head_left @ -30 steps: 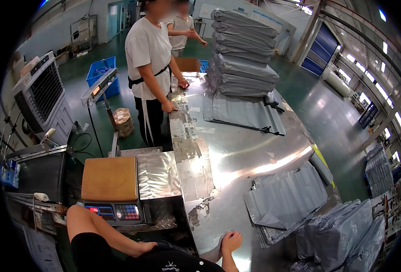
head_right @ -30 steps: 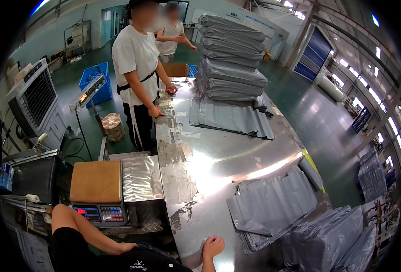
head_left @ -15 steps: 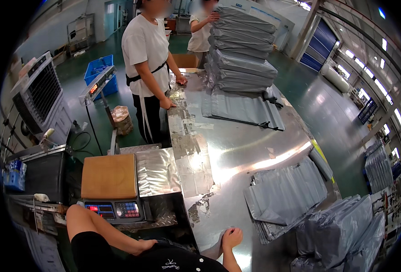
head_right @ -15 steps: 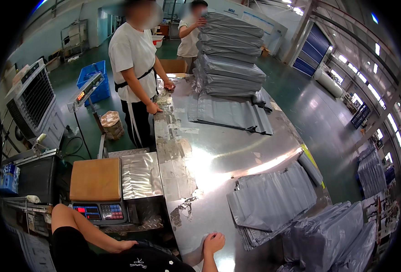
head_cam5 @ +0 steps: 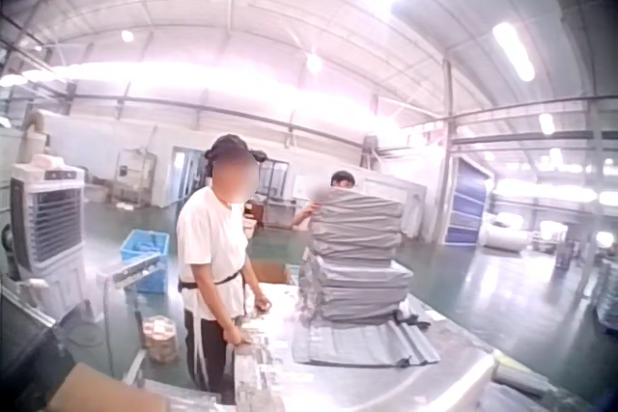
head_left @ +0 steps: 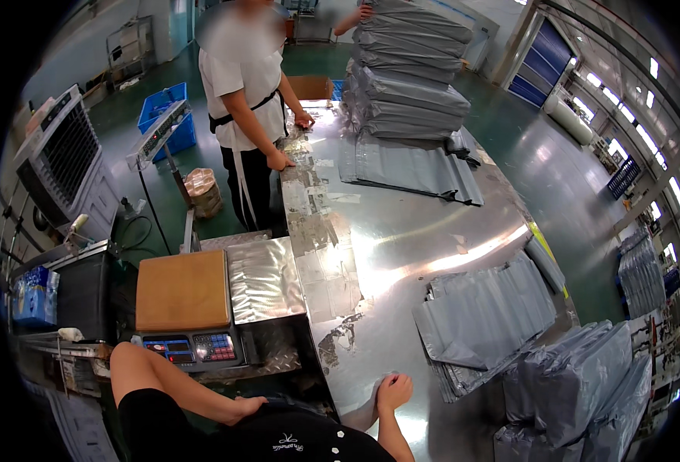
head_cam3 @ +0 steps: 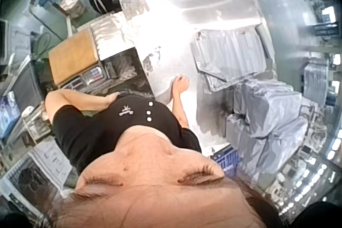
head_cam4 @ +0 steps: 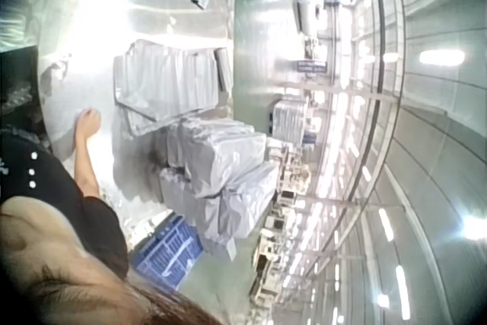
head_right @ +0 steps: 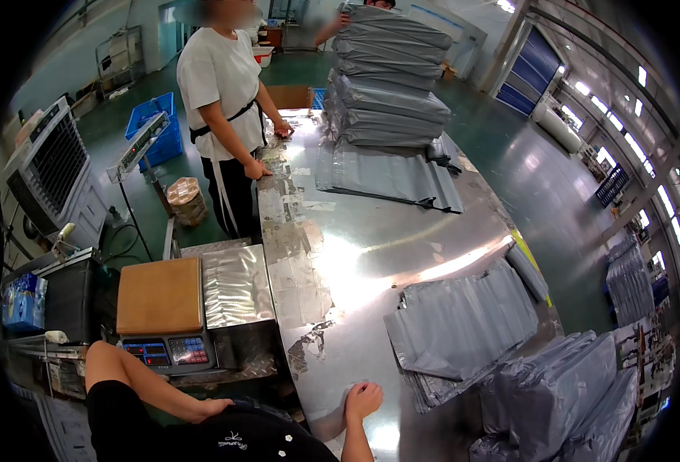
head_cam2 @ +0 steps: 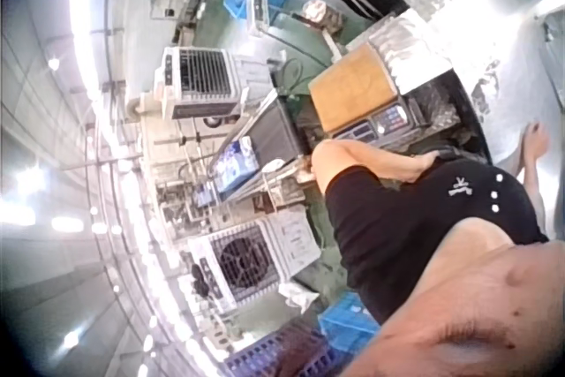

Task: The person places packages of tissue paper into gray poly mailers on a metal table, folds the mailers closed, and stacks them. Another person works alongside, performing similar packaging actions.

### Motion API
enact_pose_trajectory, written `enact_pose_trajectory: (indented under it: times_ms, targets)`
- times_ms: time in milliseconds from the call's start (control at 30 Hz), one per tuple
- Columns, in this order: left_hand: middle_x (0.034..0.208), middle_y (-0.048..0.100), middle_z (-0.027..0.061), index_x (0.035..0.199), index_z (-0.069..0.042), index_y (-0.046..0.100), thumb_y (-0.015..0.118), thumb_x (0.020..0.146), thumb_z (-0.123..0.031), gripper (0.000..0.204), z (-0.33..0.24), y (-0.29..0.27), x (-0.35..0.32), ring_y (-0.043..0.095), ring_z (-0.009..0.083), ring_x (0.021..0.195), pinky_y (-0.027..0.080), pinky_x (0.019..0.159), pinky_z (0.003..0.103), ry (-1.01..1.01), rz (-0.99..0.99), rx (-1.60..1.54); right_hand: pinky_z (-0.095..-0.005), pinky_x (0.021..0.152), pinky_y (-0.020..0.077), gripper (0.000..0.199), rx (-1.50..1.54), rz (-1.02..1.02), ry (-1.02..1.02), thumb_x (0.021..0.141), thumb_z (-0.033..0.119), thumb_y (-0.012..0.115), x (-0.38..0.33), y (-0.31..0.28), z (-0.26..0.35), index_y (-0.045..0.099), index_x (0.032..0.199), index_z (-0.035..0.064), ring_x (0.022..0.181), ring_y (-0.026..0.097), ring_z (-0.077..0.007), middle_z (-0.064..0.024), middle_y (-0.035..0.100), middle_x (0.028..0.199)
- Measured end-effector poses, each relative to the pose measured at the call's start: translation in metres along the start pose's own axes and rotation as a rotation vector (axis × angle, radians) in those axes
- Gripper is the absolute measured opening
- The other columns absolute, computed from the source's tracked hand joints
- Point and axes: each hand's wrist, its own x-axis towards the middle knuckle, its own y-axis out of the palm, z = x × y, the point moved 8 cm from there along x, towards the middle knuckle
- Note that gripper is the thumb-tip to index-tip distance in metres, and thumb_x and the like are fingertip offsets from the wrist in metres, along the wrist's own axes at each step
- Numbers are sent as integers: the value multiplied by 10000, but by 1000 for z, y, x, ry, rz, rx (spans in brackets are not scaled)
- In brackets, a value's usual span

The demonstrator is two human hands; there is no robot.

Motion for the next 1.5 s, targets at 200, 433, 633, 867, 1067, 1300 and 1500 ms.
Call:
enact_pose_trajectory:
  times_ms: [200, 433, 633, 867, 1067, 1300, 1500]
  targets:
    - [1176, 632, 148, 1299, -56, 531, 550, 876, -486, 604, -2, 1, -15, 667, 299, 968, 543, 845, 434, 11, 20, -65, -482, 675, 428, 139, 1, -3, -3, 814, 163, 583, 0, -1, 1, 532, 760, 46, 768, 554, -359, -142, 558, 795]
    - [1147, 647, 146, 1315, -32, 506, 552, 885, -485, 626, 3, -1, 13, 683, 290, 924, 547, 839, 430, 0, 20, -27, -470, 677, 426, 126, -4, -3, -9, 813, 158, 585, 2, -3, 3, 532, 753, 61, 773, 553, -343, -123, 557, 793]
    - [1156, 645, 150, 1331, -38, 487, 544, 889, -501, 642, 4, -1, 14, 682, 289, 934, 546, 840, 432, -6, -9, -20, -468, 673, 424, 123, -24, -14, -14, 815, 160, 586, 0, -1, 1, 531, 759, 65, 769, 549, -342, -119, 554, 802]
    - [1435, 437, 147, 1426, -15, 386, 613, 794, -567, 870, 20, 10, 172, 504, 323, 1240, 458, 978, 489, 228, 136, 59, -485, 659, 411, 137, 28, -73, -35, 791, 159, 592, -2, 3, -3, 508, 737, 64, 744, 540, -358, -137, 542, 781]
    - [1356, 488, 141, 1411, -2, 355, 601, 807, -555, 855, 19, 14, 97, 582, 297, 1136, 501, 917, 475, 0, 258, -104, -487, 686, 416, 133, -2, -12, -2, 794, 158, 583, -1, -1, -1, 526, 753, 45, 777, 542, -365, -144, 552, 797]
    - [1307, 518, 144, 1416, -5, 329, 595, 820, -540, 844, 26, 11, 85, 604, 298, 1099, 525, 882, 473, -10, 210, -86, -482, 700, 421, 135, 13, -6, 9, 802, 160, 580, -2, -1, 3, 525, 750, 48, 793, 546, -360, -142, 555, 804]
    - [1315, 511, 153, 1428, -8, 297, 589, 826, -549, 860, 13, 8, 32, 604, 309, 1098, 527, 888, 485, -3, 214, -53, -478, 688, 425, 139, 16, -11, -1, 808, 158, 582, -3, 2, -1, 520, 746, 50, 779, 548, -359, -138, 555, 793]
